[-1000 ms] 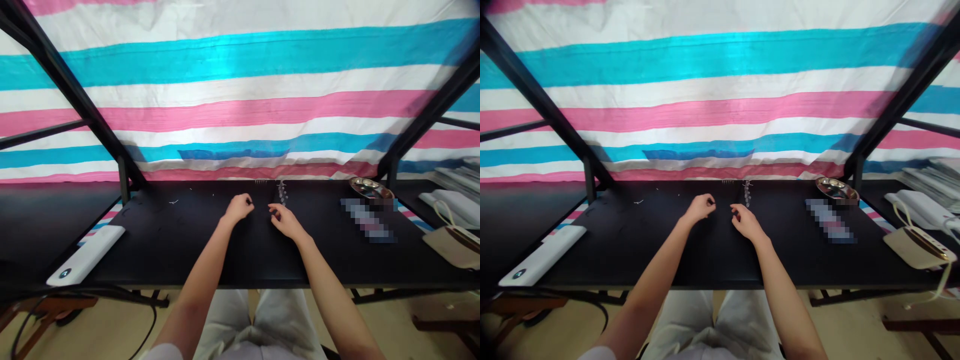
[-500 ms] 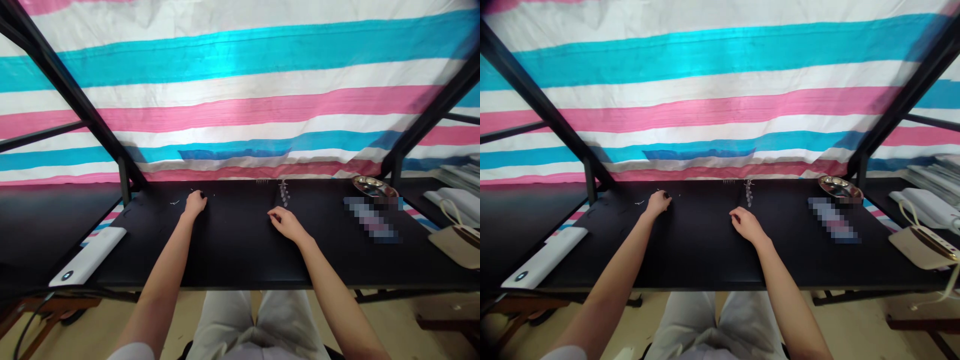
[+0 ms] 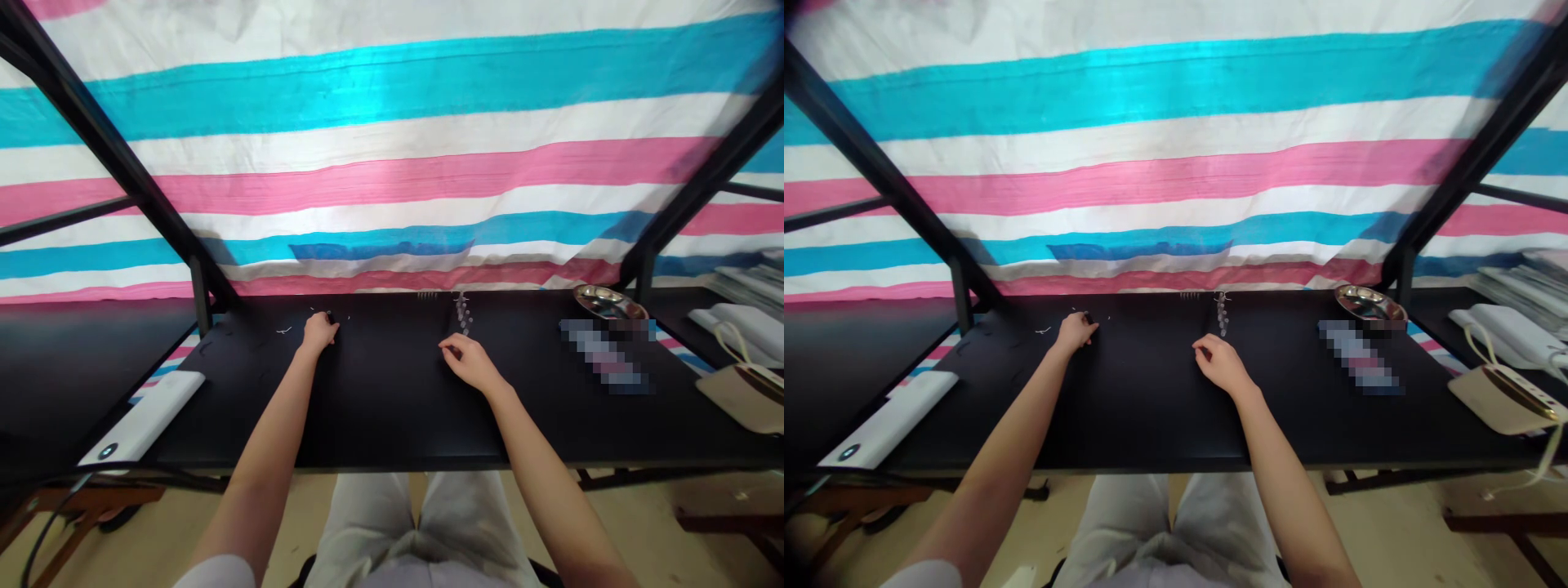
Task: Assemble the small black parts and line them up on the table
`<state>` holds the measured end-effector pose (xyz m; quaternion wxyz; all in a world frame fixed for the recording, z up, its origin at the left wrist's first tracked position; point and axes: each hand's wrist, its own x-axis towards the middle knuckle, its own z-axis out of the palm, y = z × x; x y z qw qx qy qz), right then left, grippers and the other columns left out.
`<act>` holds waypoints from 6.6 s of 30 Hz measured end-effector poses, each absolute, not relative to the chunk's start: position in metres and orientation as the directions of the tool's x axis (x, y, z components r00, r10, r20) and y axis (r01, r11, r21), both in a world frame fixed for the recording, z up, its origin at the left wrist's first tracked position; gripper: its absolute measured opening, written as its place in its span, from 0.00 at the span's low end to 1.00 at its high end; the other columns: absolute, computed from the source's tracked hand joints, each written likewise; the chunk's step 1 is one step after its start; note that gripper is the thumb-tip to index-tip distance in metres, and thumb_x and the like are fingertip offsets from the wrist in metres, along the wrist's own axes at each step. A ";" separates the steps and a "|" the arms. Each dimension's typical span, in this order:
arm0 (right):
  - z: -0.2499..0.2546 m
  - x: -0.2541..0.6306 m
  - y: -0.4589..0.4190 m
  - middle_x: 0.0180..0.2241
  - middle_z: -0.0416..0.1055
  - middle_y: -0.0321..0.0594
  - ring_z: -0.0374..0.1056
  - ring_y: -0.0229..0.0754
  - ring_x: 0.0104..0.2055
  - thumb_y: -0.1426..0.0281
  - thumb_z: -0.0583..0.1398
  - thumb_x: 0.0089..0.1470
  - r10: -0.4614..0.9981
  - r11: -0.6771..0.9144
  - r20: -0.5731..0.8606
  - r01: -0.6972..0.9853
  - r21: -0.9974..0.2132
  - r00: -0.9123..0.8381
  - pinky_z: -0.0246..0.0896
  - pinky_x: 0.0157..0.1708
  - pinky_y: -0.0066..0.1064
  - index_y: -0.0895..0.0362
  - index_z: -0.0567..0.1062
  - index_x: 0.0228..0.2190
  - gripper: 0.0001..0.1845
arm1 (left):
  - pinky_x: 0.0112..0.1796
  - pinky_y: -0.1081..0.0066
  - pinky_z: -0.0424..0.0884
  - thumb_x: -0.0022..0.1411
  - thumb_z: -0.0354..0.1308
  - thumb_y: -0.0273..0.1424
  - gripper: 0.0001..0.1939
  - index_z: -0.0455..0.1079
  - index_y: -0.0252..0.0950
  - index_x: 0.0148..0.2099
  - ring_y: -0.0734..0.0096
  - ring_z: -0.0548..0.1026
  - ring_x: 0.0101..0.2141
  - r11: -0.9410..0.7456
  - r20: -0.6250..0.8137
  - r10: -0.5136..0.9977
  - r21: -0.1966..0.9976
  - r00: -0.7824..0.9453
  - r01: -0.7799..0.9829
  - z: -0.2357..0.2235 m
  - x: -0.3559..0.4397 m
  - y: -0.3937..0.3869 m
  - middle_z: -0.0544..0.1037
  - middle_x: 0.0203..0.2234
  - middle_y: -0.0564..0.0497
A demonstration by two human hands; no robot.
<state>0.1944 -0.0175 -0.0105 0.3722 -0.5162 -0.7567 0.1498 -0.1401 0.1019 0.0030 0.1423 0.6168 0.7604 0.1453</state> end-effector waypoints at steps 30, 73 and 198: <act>-0.006 0.210 -0.017 0.24 0.71 0.37 0.64 0.38 0.25 0.70 0.54 0.45 0.987 0.022 0.151 0.877 -0.480 0.058 0.52 0.26 0.27 0.55 0.73 0.23 0.07 | 0.37 0.64 0.67 0.54 0.55 0.41 0.16 0.68 0.34 0.39 0.54 0.73 0.39 -0.057 -0.070 0.995 0.150 0.068 0.987 0.030 -0.068 0.039 0.74 0.37 0.40; -0.032 0.210 0.011 0.28 0.69 0.39 0.64 0.41 0.32 0.67 0.55 0.49 0.918 0.051 0.370 0.880 -0.472 0.145 0.54 0.31 0.30 0.56 0.70 0.26 0.06 | 0.18 0.78 0.58 0.52 0.57 0.41 0.16 0.69 0.35 0.38 0.82 0.61 0.15 -0.292 0.218 0.942 0.908 0.257 0.300 -0.015 -0.017 0.021 0.66 0.15 0.58; -0.008 0.158 -0.030 0.32 0.68 0.41 0.65 0.38 0.30 0.66 0.50 0.57 0.825 0.440 0.559 0.718 -0.539 -0.085 0.62 0.32 0.28 0.57 0.70 0.39 0.13 | 0.17 0.79 0.63 0.52 0.58 0.41 0.20 0.70 0.31 0.42 0.83 0.64 0.16 -0.358 0.299 0.915 0.911 0.271 0.205 -0.009 -0.011 0.005 0.73 0.22 0.53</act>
